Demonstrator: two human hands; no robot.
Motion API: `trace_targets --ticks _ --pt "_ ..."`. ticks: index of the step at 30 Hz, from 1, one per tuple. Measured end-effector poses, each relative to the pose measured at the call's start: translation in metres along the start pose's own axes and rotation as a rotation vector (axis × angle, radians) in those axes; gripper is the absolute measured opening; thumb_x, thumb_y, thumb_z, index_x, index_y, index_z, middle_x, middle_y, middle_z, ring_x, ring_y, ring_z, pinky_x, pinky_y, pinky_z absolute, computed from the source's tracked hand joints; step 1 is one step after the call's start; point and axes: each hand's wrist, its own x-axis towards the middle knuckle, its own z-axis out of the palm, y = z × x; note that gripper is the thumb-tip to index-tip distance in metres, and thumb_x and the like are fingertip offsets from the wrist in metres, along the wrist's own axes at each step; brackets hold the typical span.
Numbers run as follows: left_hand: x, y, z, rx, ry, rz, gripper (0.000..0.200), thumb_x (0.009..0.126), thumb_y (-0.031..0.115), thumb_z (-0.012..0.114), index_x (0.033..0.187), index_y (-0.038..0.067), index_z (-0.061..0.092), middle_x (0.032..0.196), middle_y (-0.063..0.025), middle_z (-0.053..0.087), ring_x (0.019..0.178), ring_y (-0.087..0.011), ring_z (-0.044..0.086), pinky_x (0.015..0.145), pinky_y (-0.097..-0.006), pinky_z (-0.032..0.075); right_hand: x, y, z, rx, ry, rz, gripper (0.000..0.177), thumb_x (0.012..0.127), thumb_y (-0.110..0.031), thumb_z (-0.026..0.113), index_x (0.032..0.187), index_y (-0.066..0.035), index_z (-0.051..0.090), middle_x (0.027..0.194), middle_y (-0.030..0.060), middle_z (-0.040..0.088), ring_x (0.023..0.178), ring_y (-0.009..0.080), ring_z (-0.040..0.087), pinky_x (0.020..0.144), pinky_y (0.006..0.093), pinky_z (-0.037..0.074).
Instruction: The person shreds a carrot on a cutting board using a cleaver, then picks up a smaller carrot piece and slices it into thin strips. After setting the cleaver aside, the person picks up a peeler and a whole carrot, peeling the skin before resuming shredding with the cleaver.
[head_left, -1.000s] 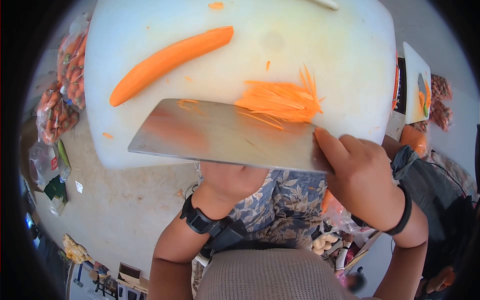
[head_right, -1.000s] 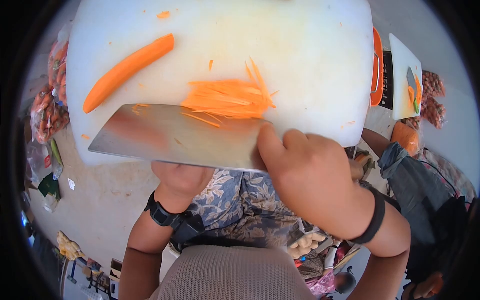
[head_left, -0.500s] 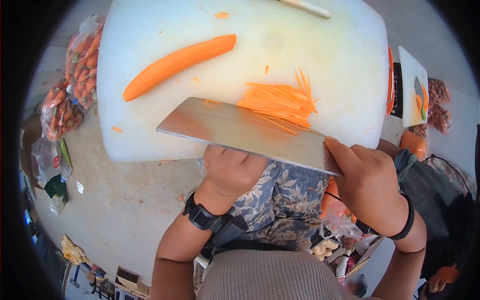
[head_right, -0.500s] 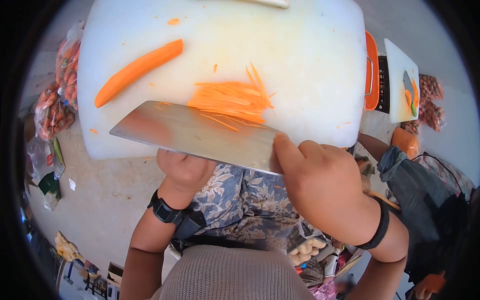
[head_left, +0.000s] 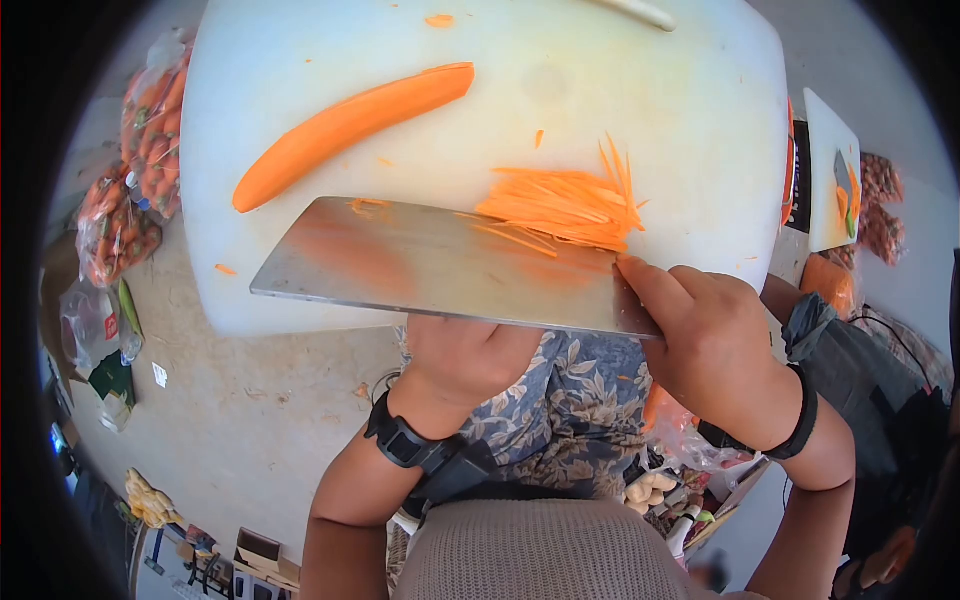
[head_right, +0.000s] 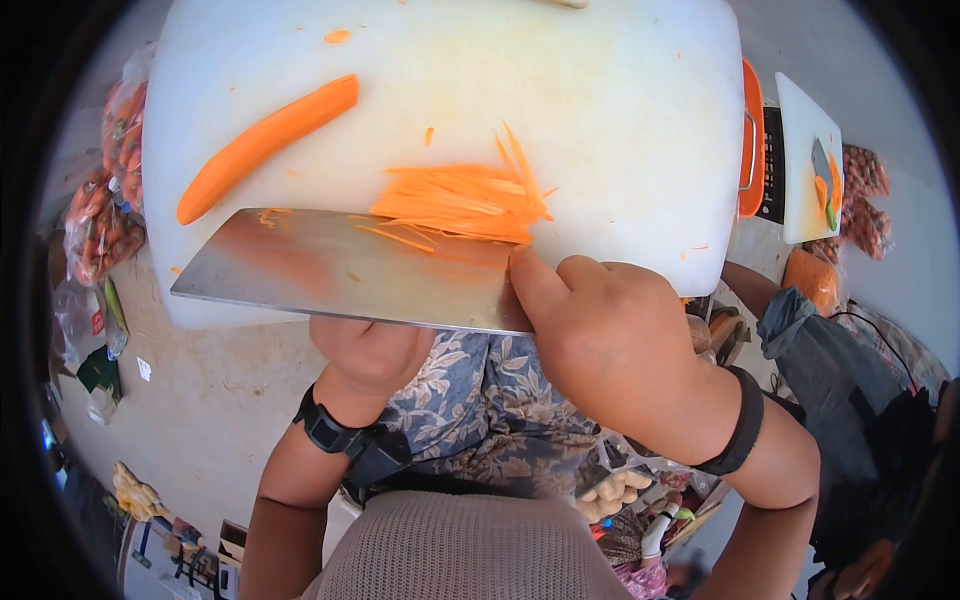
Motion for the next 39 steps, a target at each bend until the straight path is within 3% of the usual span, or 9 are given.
trace_targets --ticks 16,18,22,27,30,33,34,36,39 --pt "-0.005 0.000 0.007 -0.052 0.052 -0.062 0.021 0.074 0.007 0.070 0.095 0.006 0.072 0.100 -0.0085 0.069 0.086 -0.0294 0.065 0.075 -0.0385 0.053 -0.020 -0.003 -0.018 -0.072 -0.045 0.033 0.054 0.060 0.004 0.068 0.113 0.002 0.062 0.065 0.0085 0.052 0.057 0.0257 0.056 0.054 0.0375 0.045" --pt "-0.003 0.001 0.006 -0.028 0.057 -0.085 0.021 0.074 0.007 0.070 0.095 0.006 0.072 0.100 -0.0081 0.069 0.087 -0.0289 0.065 0.076 -0.0381 0.053 -0.018 -0.001 -0.015 -0.127 -0.027 -0.015 0.035 0.073 -0.005 0.063 0.107 0.000 0.062 0.063 0.0040 0.049 0.050 0.0201 0.055 0.046 0.0345 0.043" --pt "-0.001 0.001 0.002 0.021 0.032 -0.014 0.021 0.073 0.007 0.069 0.094 0.008 0.073 0.097 -0.0055 0.068 0.088 -0.0263 0.065 0.077 -0.0369 0.053 0.000 -0.009 -0.010 -0.060 -0.063 0.058 0.047 0.063 0.003 0.068 0.109 -0.001 0.062 0.065 0.0095 0.054 0.058 0.0280 0.058 0.054 0.0386 0.046" --pt "0.001 0.000 0.004 0.039 0.051 0.028 0.025 0.065 0.001 0.074 0.090 0.003 0.073 0.096 -0.0102 0.069 0.085 -0.0307 0.066 0.073 -0.0377 0.053 0.022 -0.013 0.001 0.024 0.039 -0.017 0.034 0.069 0.000 0.068 0.102 -0.003 0.061 0.062 0.0092 0.054 0.055 0.0288 0.059 0.052 0.0399 0.047" --pt "-0.001 -0.002 0.009 0.070 0.089 0.029 0.022 0.067 0.005 0.068 0.088 0.009 0.073 0.095 -0.0028 0.067 0.088 -0.0228 0.064 0.075 -0.0329 0.054 0.021 -0.018 0.001 -0.084 0.077 -0.056 0.013 0.077 -0.012 0.064 0.079 -0.007 0.052 0.059 0.0058 0.050 0.051 0.0235 0.057 0.046 0.0353 0.045" --pt "-0.002 -0.003 0.011 0.017 0.115 0.016 0.022 0.065 0.006 0.068 0.086 0.009 0.072 0.094 -0.0029 0.067 0.086 -0.0227 0.063 0.074 -0.0332 0.054 0.018 -0.024 -0.013 -0.103 0.049 -0.065 0.014 0.075 -0.009 0.064 0.078 -0.007 0.051 0.059 0.0057 0.050 0.051 0.0231 0.057 0.047 0.0349 0.045" --pt "-0.002 -0.003 0.011 0.018 0.110 0.020 0.022 0.064 0.006 0.068 0.085 0.009 0.072 0.094 -0.0029 0.067 0.085 -0.0229 0.063 0.073 -0.0334 0.054 0.015 -0.024 -0.017 -0.103 0.049 -0.066 0.014 0.075 -0.009 0.064 0.078 -0.007 0.051 0.059 0.0057 0.050 0.051 0.0231 0.057 0.047 0.0349 0.045" --pt "-0.002 -0.003 0.011 0.023 0.108 0.025 0.022 0.064 0.006 0.068 0.085 0.008 0.072 0.094 -0.0030 0.067 0.084 -0.0231 0.063 0.072 -0.0337 0.054 0.006 -0.020 -0.023 -0.036 -0.032 0.010 0.034 0.070 0.000 0.067 0.104 -0.001 0.063 0.063 0.0091 0.054 0.055 0.0270 0.057 0.053 0.0393 0.046" --pt "-0.004 -0.003 0.012 0.039 0.128 0.025 0.022 0.063 0.006 0.067 0.085 0.008 0.072 0.094 -0.0035 0.067 0.083 -0.0235 0.062 0.072 -0.0336 0.054 -0.010 -0.017 -0.027 -0.054 -0.049 0.054 0.039 0.069 0.003 0.067 0.107 0.000 0.063 0.063 0.0096 0.053 0.055 0.0270 0.056 0.053 0.0392 0.045"
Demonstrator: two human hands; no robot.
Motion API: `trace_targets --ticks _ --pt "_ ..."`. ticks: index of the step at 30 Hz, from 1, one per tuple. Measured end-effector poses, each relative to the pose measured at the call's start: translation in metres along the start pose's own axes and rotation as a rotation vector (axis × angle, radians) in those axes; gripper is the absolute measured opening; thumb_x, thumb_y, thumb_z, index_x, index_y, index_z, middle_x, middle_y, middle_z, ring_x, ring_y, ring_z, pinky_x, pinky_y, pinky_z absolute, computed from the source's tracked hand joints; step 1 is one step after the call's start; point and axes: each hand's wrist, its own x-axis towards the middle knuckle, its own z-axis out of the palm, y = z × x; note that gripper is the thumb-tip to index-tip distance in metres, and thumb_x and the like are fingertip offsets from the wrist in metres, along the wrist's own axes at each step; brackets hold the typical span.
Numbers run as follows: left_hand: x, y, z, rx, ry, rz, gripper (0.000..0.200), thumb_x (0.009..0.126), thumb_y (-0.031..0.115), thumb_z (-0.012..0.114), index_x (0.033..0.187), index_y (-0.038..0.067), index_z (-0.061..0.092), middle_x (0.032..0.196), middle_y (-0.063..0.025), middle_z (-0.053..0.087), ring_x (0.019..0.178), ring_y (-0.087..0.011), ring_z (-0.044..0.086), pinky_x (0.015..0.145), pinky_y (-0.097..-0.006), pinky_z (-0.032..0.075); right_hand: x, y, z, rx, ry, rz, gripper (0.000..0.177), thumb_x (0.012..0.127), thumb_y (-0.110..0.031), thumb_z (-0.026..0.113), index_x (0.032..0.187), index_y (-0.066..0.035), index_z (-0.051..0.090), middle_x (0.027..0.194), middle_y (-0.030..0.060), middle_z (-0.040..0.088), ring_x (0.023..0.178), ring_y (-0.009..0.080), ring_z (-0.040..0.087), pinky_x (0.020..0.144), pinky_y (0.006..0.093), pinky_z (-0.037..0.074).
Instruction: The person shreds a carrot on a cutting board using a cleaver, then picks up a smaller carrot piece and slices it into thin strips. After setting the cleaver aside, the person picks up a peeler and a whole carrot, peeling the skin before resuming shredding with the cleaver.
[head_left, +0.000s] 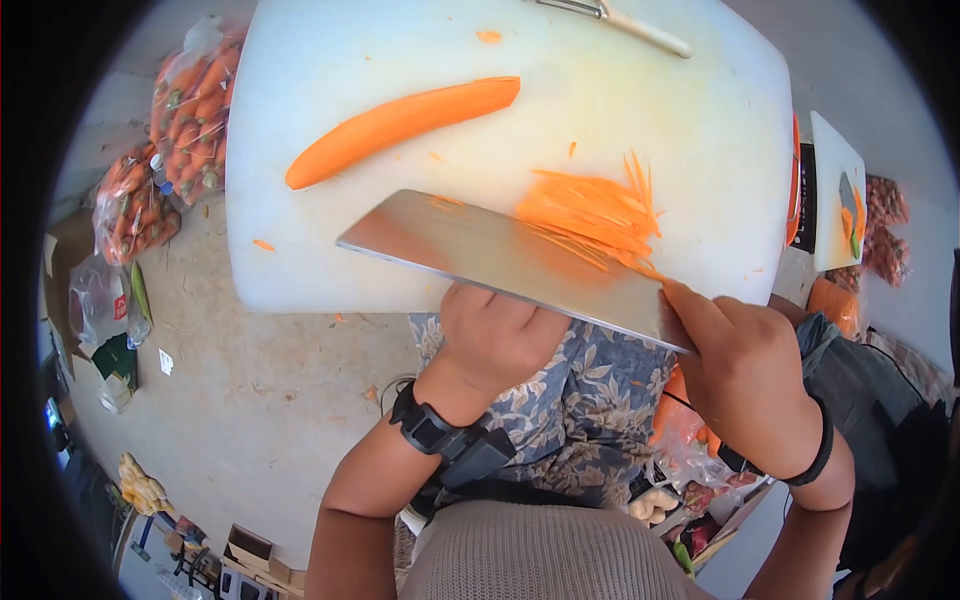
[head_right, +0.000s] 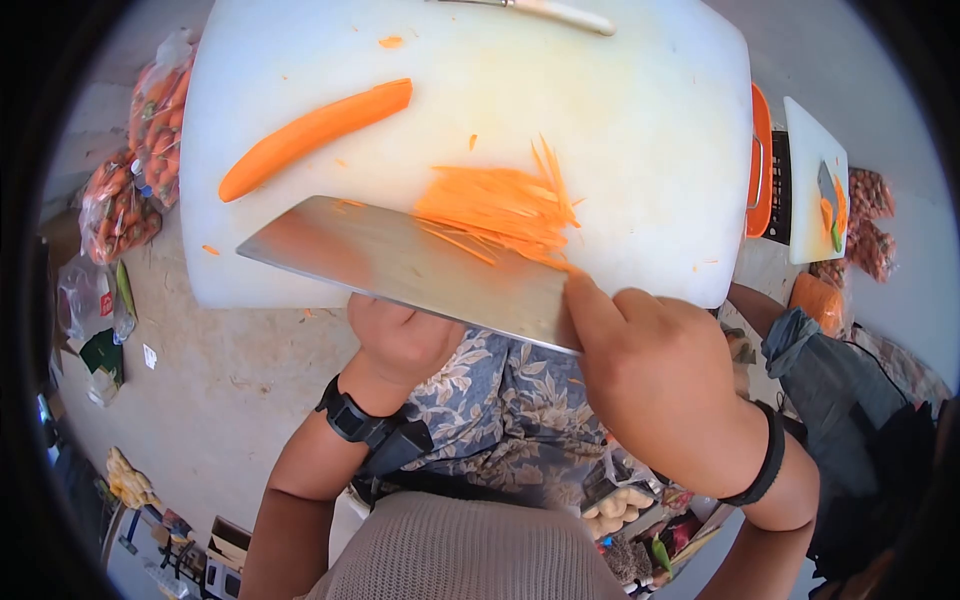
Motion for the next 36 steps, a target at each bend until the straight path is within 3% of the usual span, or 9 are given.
trace_targets --ticks 5,13,16,18,23,26,30,32,36 --pt "-0.001 -0.001 -0.003 -0.127 -0.044 -0.064 0.022 0.065 0.004 0.068 0.087 0.006 0.072 0.094 -0.0058 0.067 0.082 -0.0264 0.063 0.071 -0.0347 0.054 -0.014 0.006 -0.004 -0.001 0.026 -0.019 0.040 0.069 0.002 0.067 0.109 0.002 0.063 0.062 0.0077 0.051 0.053 0.0244 0.055 0.050 0.0368 0.044" --pt "-0.003 0.000 -0.005 -0.074 -0.056 -0.046 0.022 0.070 0.007 0.069 0.091 0.006 0.073 0.099 -0.0068 0.068 0.088 -0.0279 0.065 0.075 -0.0372 0.054 -0.012 0.010 0.007 -0.027 0.051 -0.053 0.041 0.069 -0.002 0.067 0.109 0.003 0.064 0.062 0.0045 0.049 0.051 0.0200 0.054 0.047 0.0328 0.044" --pt "-0.001 0.003 -0.008 -0.065 -0.068 -0.077 0.022 0.072 0.008 0.069 0.093 0.007 0.073 0.101 -0.0062 0.068 0.090 -0.0280 0.065 0.077 -0.0374 0.053 -0.011 0.013 0.011 0.009 0.026 0.005 0.048 0.064 0.005 0.068 0.111 0.002 0.063 0.064 0.0102 0.053 0.055 0.0285 0.055 0.052 0.0394 0.044" --pt "0.001 0.004 -0.009 -0.054 -0.077 -0.111 0.022 0.073 0.008 0.069 0.094 0.007 0.073 0.101 -0.0059 0.068 0.091 -0.0281 0.065 0.079 -0.0375 0.053 -0.008 0.017 0.012 -0.072 0.021 -0.064 0.042 0.069 -0.002 0.065 0.111 0.002 0.063 0.063 0.0042 0.049 0.051 0.0202 0.054 0.047 0.0331 0.044" --pt "0.000 0.002 -0.008 -0.042 -0.073 -0.058 0.021 0.076 0.009 0.069 0.097 0.008 0.072 0.099 -0.0056 0.067 0.091 -0.0286 0.065 0.082 -0.0388 0.052 0.010 0.015 0.018 -0.029 0.027 -0.069 0.036 0.071 -0.005 0.065 0.106 -0.002 0.062 0.062 0.0045 0.050 0.052 0.0215 0.056 0.047 0.0343 0.045" --pt "0.001 0.002 -0.007 -0.099 -0.059 -0.098 0.021 0.072 0.003 0.073 0.093 0.003 0.072 0.098 -0.0118 0.068 0.087 -0.0324 0.065 0.074 -0.0397 0.053 0.024 0.011 0.029 0.002 0.085 -0.093 0.030 0.073 -0.007 0.065 0.103 -0.004 0.061 0.060 0.0044 0.050 0.051 0.0222 0.057 0.047 0.0346 0.045" --pt "0.002 0.003 -0.007 -0.025 -0.049 -0.037 0.021 0.070 0.001 0.072 0.092 0.003 0.072 0.097 -0.0120 0.068 0.085 -0.0321 0.066 0.074 -0.0396 0.053 0.025 0.008 0.033 0.032 0.141 -0.106 0.026 0.075 -0.008 0.065 0.100 -0.004 0.061 0.058 0.0040 0.049 0.050 0.0226 0.057 0.046 0.0344 0.045" --pt "0.002 0.003 -0.004 0.040 -0.011 -0.027 0.022 0.070 0.005 0.069 0.092 0.009 0.073 0.094 -0.0050 0.066 0.088 -0.0258 0.063 0.076 -0.0359 0.054 0.022 0.003 0.026 -0.014 0.137 -0.103 0.028 0.074 -0.008 0.065 0.101 -0.003 0.062 0.058 0.0042 0.050 0.050 0.0224 0.057 0.047 0.0341 0.045" --pt "0.001 0.001 -0.005 -0.024 0.002 -0.059 0.022 0.067 0.005 0.069 0.088 0.008 0.073 0.093 -0.0043 0.065 0.088 -0.0257 0.063 0.074 -0.0344 0.054 0.008 0.002 0.009 -0.012 0.079 -0.092 0.034 0.073 -0.006 0.065 0.107 -0.001 0.063 0.060 0.0050 0.052 0.052 0.0221 0.058 0.048 0.0341 0.046"
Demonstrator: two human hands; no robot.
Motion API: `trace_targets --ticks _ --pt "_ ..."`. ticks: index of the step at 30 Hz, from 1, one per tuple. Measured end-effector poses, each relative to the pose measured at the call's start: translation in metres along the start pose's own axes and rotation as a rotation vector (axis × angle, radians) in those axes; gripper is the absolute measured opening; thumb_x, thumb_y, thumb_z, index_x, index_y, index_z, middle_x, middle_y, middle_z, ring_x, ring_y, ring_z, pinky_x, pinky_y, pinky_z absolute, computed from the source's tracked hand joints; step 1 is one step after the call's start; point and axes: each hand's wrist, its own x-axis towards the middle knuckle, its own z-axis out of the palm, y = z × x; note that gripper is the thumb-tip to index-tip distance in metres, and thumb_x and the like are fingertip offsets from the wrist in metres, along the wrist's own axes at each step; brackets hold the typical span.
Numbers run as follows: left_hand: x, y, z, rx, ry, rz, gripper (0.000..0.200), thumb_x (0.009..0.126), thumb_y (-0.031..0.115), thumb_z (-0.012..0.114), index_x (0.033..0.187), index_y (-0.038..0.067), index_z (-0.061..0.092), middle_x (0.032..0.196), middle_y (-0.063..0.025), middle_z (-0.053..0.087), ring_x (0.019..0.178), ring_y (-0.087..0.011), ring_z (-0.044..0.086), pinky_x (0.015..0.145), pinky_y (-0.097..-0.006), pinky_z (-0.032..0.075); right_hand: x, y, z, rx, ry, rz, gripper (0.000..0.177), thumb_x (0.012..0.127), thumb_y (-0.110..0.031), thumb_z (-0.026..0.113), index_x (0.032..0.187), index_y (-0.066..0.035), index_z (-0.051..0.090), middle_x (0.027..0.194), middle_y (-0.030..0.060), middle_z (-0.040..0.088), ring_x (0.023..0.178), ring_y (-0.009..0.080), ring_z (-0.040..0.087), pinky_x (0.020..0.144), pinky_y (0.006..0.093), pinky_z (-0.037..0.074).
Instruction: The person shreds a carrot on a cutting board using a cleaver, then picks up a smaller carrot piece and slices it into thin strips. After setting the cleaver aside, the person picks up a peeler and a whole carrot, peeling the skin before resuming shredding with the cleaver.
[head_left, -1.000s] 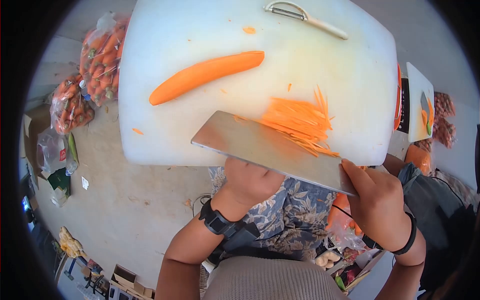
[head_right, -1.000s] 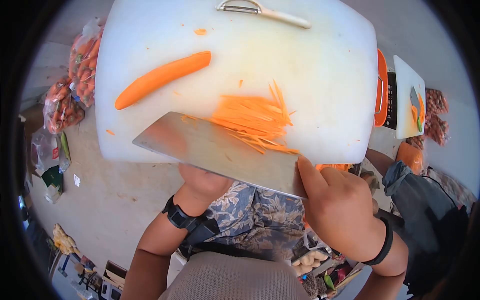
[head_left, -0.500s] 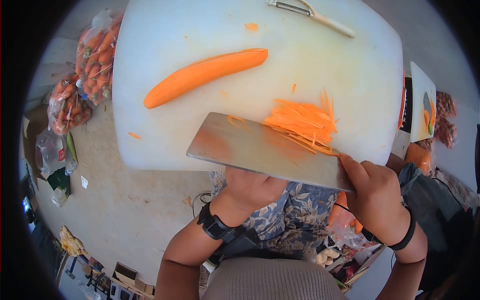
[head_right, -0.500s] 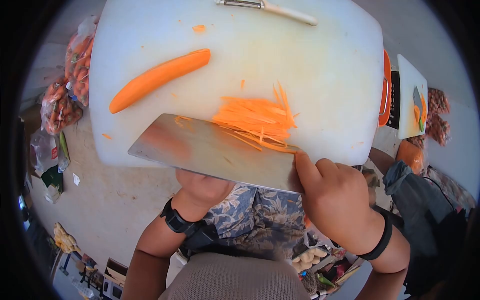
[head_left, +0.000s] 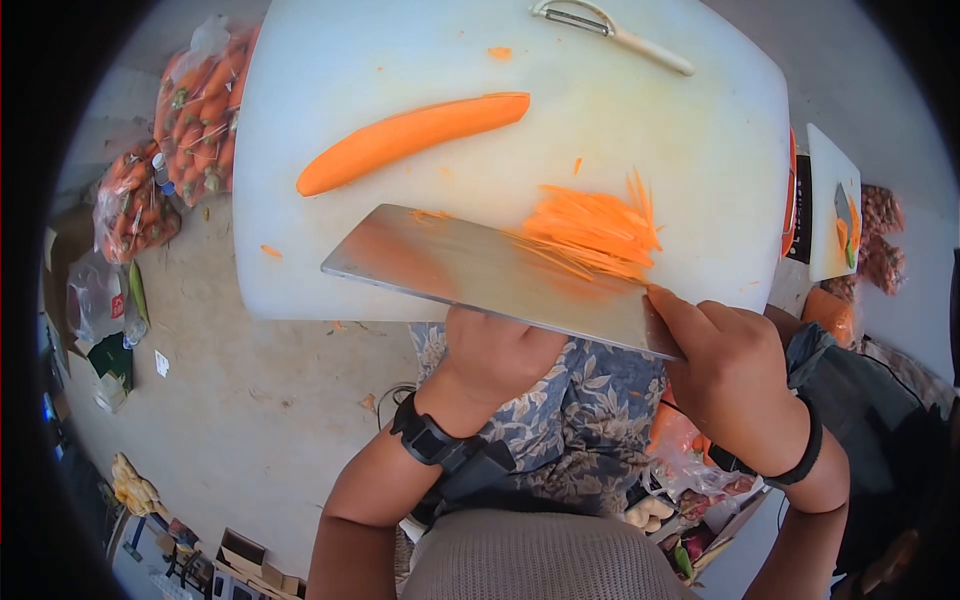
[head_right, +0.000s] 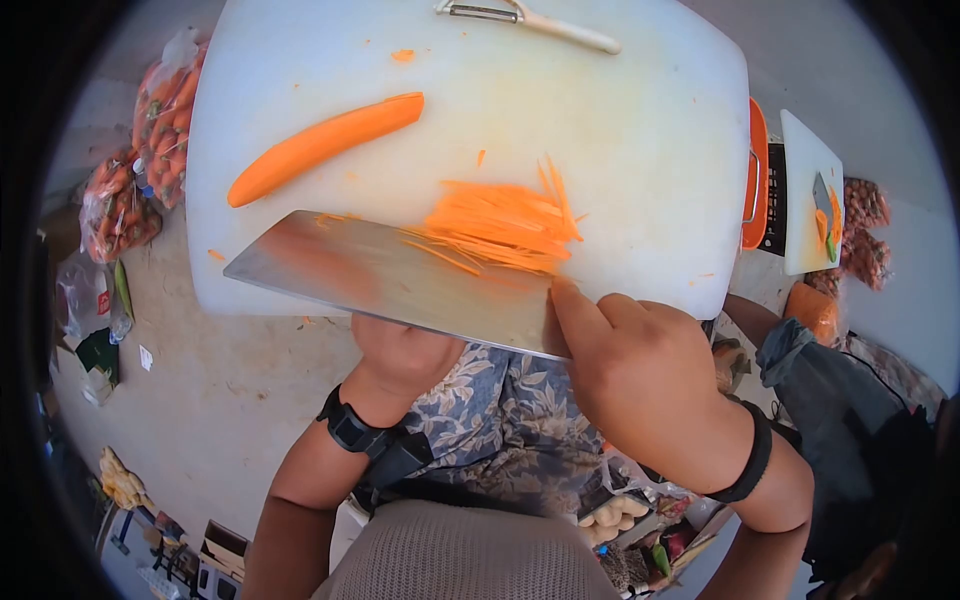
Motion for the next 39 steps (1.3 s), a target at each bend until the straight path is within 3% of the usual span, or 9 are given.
trace_targets --ticks 4,13,15,21,24,27,37,39 --pt "-0.002 -0.001 0.002 0.000 -0.016 0.031 0.024 0.063 0.004 0.068 0.086 0.008 0.073 0.093 -0.0039 0.066 0.087 -0.0248 0.062 0.073 -0.0330 0.054 -0.014 0.007 -0.004 0.012 -0.034 0.032 0.039 0.071 -0.004 0.066 0.110 0.000 0.064 0.062 0.0059 0.054 0.053 0.0225 0.058 0.049 0.0347 0.046" --pt "0.004 0.002 0.000 0.015 -0.043 0.019 0.024 0.062 0.004 0.067 0.086 0.006 0.072 0.093 -0.0034 0.066 0.087 -0.0235 0.062 0.073 -0.0323 0.054 -0.006 0.016 0.001 0.072 -0.025 0.031 0.029 0.071 -0.003 0.066 0.099 -0.002 0.063 0.062 0.0068 0.054 0.053 0.0242 0.058 0.050 0.0360 0.046" --pt "0.003 0.003 0.000 0.008 -0.036 0.016 0.024 0.062 0.004 0.068 0.086 0.006 0.072 0.093 -0.0035 0.066 0.086 -0.0235 0.062 0.074 -0.0325 0.054 0.000 0.009 0.000 0.061 -0.134 0.103 0.036 0.069 0.002 0.068 0.104 -0.001 0.063 0.068 0.0129 0.060 0.061 0.0326 0.061 0.056 0.0408 0.048" --pt "0.005 0.003 -0.001 0.040 -0.030 0.028 0.024 0.062 0.004 0.068 0.086 0.006 0.072 0.093 -0.0044 0.066 0.087 -0.0235 0.062 0.074 -0.0323 0.054 0.023 0.004 0.019 0.160 -0.034 0.050 0.036 0.070 0.003 0.068 0.105 -0.001 0.063 0.071 0.0144 0.062 0.062 0.0338 0.063 0.055 0.0412 0.049" --pt "0.007 0.002 -0.001 0.062 -0.042 0.033 0.024 0.063 0.004 0.068 0.086 0.006 0.072 0.093 -0.0047 0.066 0.087 -0.0227 0.062 0.074 -0.0310 0.054 0.023 0.011 0.030 0.251 0.153 -0.014 0.023 0.074 -0.006 0.067 0.096 -0.003 0.061 0.064 0.0094 0.057 0.057 0.0285 0.061 0.052 0.0380 0.048" --pt "0.011 -0.002 -0.003 0.029 -0.040 0.055 0.024 0.062 0.005 0.068 0.086 0.005 0.072 0.093 -0.0048 0.066 0.086 -0.0218 0.062 0.073 -0.0298 0.054 0.016 0.009 0.017 0.270 0.082 0.041 0.030 0.073 0.001 0.069 0.103 0.001 0.064 0.073 0.0152 0.064 0.062 0.0333 0.063 0.056 0.0398 0.049" --pt "0.003 -0.003 -0.010 0.062 -0.050 0.030 0.024 0.063 0.006 0.067 0.086 0.006 0.073 0.095 -0.0040 0.066 0.081 -0.0214 0.059 0.069 -0.0283 0.052 -0.002 0.005 0.000 0.145 -0.069 0.090 0.029 0.075 0.002 0.067 0.104 0.000 0.064 0.069 0.0141 0.061 0.060 0.0321 0.061 0.055 0.0389 0.048" --pt "0.001 -0.002 -0.012 0.046 -0.057 0.023 0.024 0.063 0.006 0.067 0.086 0.007 0.073 0.095 -0.0039 0.066 0.082 -0.0216 0.060 0.069 -0.0288 0.052 -0.003 0.007 0.006 0.102 0.001 0.023 0.034 0.070 -0.004 0.068 0.104 0.001 0.065 0.063 0.0085 0.057 0.055 0.0248 0.060 0.050 0.0366 0.047"
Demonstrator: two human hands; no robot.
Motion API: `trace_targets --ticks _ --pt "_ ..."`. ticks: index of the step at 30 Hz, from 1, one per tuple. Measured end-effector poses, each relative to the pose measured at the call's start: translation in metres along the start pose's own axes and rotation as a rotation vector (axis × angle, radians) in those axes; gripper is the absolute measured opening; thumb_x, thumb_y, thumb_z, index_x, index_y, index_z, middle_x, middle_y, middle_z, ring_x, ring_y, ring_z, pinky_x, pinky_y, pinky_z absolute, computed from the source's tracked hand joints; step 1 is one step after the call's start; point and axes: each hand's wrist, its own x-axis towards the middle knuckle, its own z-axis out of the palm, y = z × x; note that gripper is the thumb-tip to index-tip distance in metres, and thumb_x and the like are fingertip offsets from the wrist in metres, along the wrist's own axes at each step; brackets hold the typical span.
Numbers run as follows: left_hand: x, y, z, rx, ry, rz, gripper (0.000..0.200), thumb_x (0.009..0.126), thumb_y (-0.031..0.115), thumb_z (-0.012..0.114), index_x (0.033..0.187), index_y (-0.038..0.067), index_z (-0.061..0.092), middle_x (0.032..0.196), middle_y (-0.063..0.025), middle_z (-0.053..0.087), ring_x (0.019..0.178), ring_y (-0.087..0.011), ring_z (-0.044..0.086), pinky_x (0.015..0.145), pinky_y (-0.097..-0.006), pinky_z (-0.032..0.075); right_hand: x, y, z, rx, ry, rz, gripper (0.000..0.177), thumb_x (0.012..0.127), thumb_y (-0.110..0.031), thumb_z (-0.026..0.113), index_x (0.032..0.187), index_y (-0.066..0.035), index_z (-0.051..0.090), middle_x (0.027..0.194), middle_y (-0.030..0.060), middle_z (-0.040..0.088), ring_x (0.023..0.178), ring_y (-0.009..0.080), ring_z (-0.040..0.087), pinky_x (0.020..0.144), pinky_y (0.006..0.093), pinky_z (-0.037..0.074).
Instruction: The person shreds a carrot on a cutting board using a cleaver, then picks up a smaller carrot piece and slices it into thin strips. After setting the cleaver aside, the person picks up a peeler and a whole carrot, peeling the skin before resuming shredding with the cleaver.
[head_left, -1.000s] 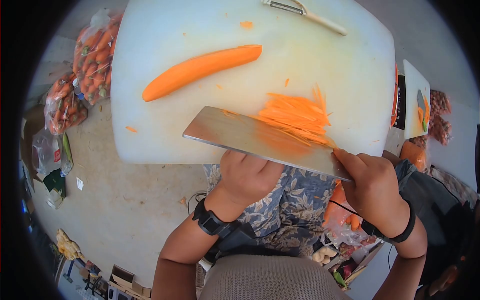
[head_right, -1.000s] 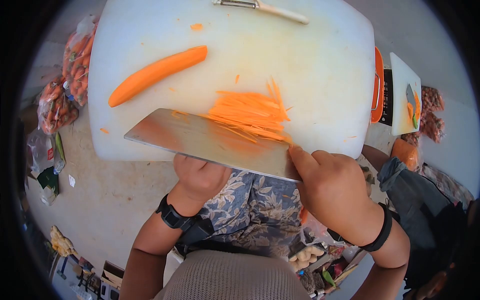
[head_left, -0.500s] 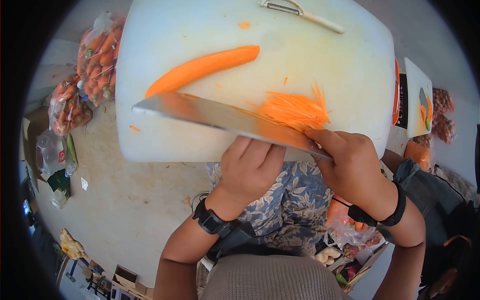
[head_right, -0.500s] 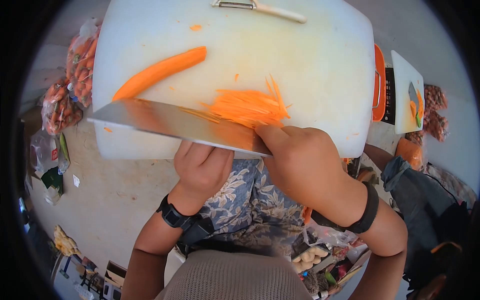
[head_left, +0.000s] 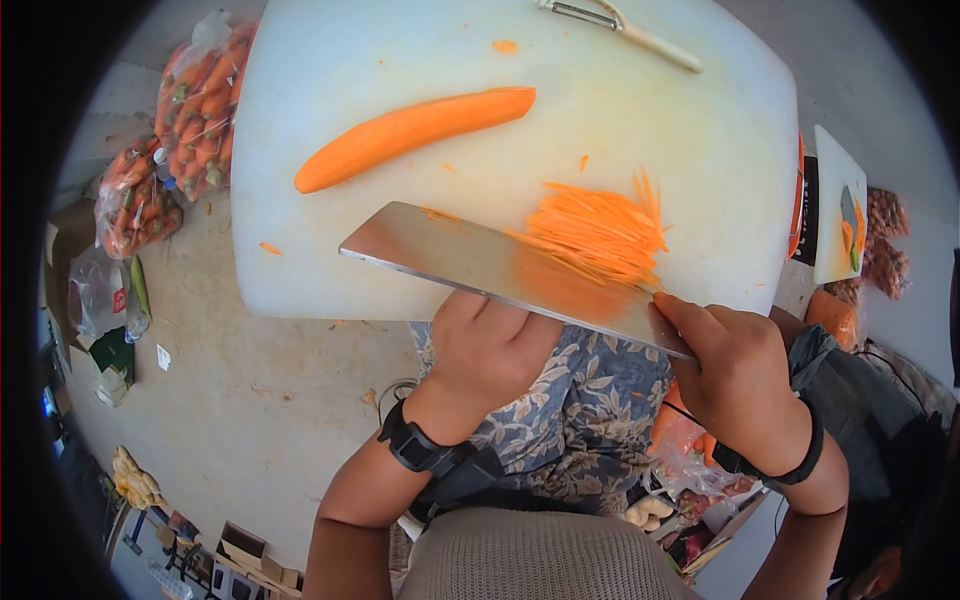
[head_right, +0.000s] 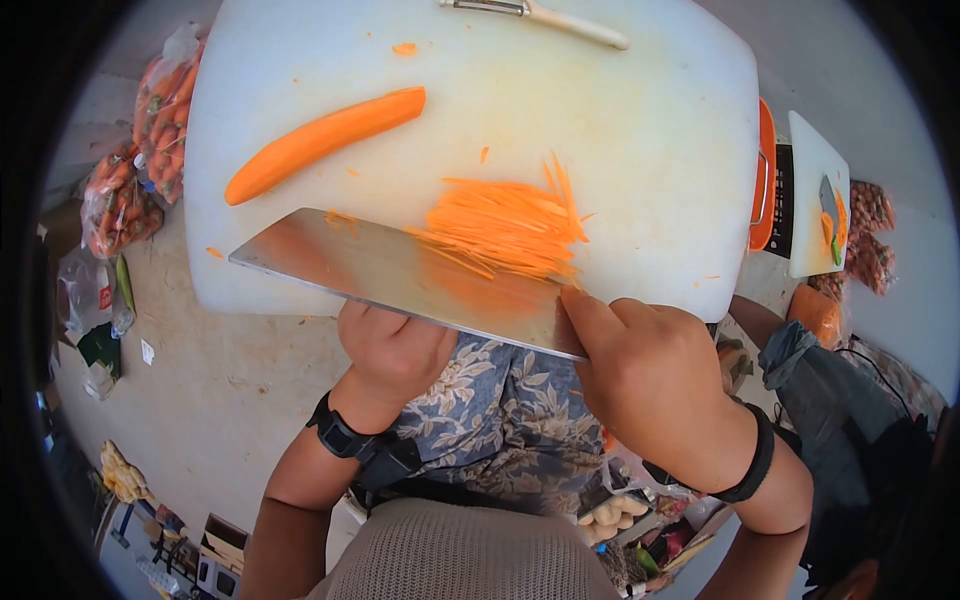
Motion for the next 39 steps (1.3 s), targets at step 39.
trace_targets --ticks 39 --pt "0.007 -0.001 0.004 -0.042 0.009 -0.009 0.022 0.064 0.003 0.066 0.084 0.004 0.071 0.095 -0.0060 0.065 0.083 -0.0230 0.061 0.071 -0.0289 0.053 0.018 -0.009 0.002 0.058 -0.116 0.127 0.021 0.077 -0.002 0.069 0.097 -0.001 0.065 0.070 0.0155 0.064 0.062 0.0342 0.064 0.057 0.0392 0.051"
